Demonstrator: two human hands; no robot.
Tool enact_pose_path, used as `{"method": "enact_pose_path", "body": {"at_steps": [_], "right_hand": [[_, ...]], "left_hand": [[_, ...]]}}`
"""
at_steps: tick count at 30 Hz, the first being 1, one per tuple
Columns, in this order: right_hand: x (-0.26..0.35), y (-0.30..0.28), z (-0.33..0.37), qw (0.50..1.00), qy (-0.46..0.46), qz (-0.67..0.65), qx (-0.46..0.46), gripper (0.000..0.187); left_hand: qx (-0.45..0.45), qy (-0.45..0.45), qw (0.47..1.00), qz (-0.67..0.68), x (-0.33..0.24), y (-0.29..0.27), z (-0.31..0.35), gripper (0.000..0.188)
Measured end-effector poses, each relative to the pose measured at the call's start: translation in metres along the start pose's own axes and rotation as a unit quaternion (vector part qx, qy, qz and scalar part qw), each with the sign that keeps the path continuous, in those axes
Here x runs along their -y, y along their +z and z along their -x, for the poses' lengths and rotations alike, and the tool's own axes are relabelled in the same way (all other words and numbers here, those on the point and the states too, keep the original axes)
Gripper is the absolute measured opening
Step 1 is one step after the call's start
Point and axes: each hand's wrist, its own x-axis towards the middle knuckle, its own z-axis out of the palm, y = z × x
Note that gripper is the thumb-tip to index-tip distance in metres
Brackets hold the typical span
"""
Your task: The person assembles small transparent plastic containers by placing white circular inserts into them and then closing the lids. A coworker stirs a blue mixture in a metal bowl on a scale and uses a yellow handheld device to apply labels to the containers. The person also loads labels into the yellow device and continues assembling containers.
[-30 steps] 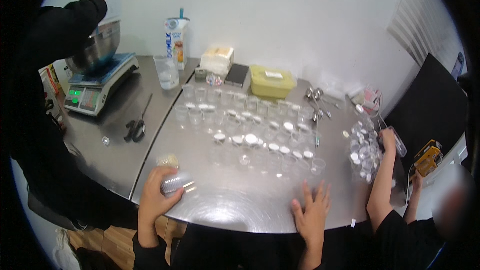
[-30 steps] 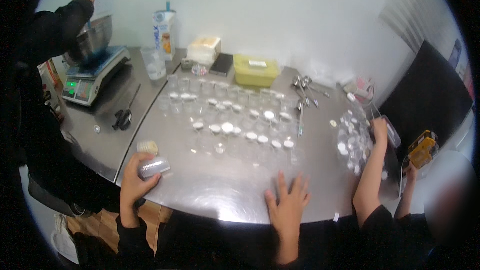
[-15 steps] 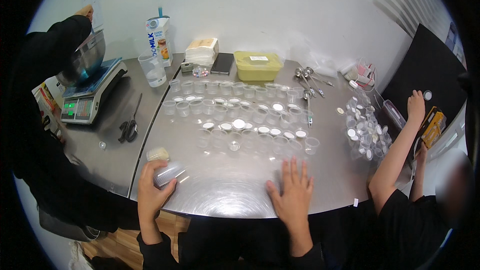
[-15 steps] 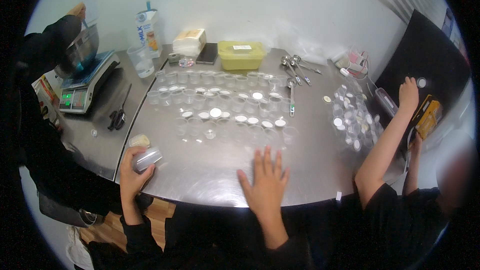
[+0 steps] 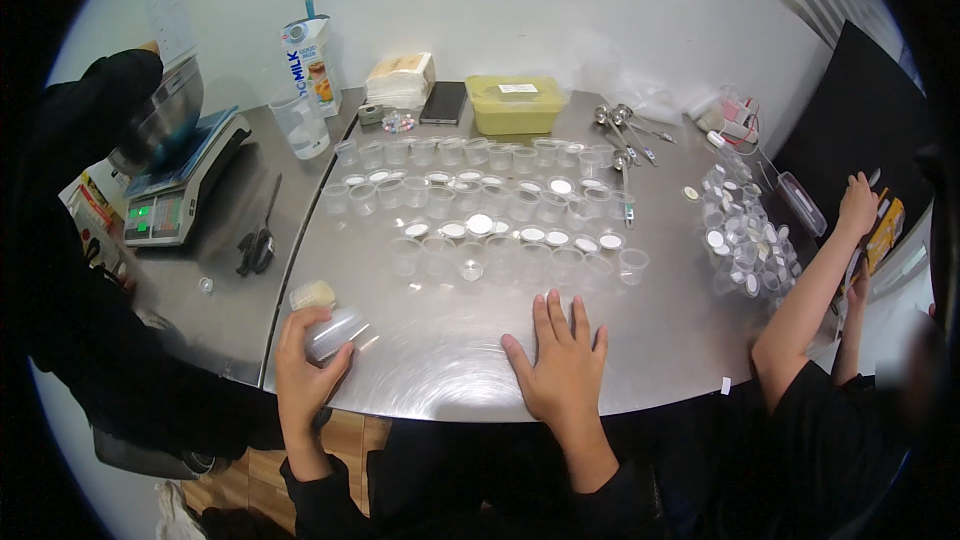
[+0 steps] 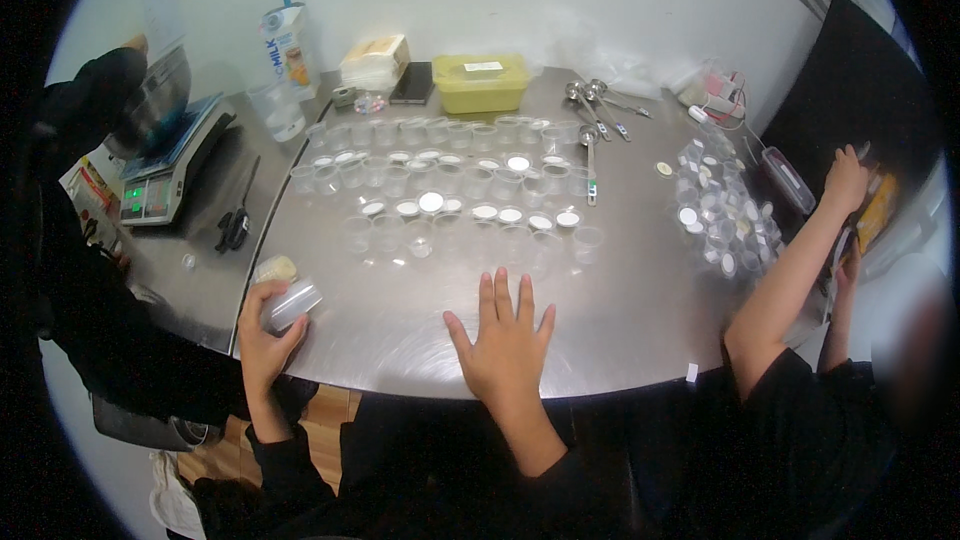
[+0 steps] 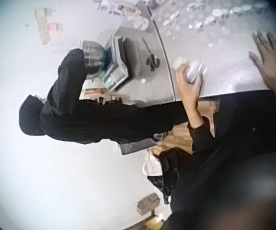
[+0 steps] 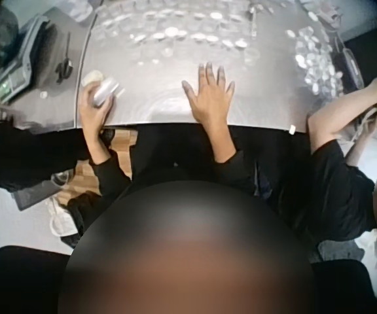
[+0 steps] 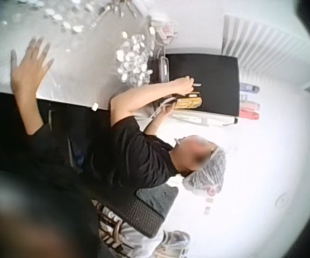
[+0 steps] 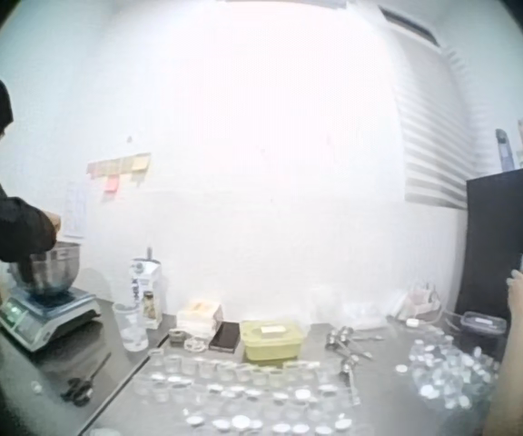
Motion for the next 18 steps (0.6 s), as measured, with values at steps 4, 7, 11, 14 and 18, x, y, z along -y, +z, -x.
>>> {"method": "enact_pose_path", "body": {"at_steps": [4,7,11,14,18], "right_hand": [[0.0,-0.001,-0.002,0.999,-0.027,-0.029,-0.019,0.056],[0.003,-0.001,-0.008,0.99,-0.087,-0.112,-0.021,0.053],[0.027,0.01,-0.01,0.987,-0.139,-0.065,-0.046,0.051],[0.045,0.017,-0.012,0.989,-0.146,-0.017,-0.006,0.05],[0.071,0.021,-0.022,0.969,-0.209,-0.124,-0.045,0.045]], "left_hand": [[0.007,-0.003,1.0,0.007,0.0,-0.001,0.0,0.038],[0.002,-0.002,1.0,0.007,0.001,-0.001,0.0,0.038],[0.001,-0.001,1.0,0.02,0.004,-0.001,0.0,0.038],[0.002,-0.005,1.0,0.023,0.005,-0.001,0.001,0.038],[0.003,0.013,0.999,0.029,0.007,-0.002,0.0,0.038]]}}
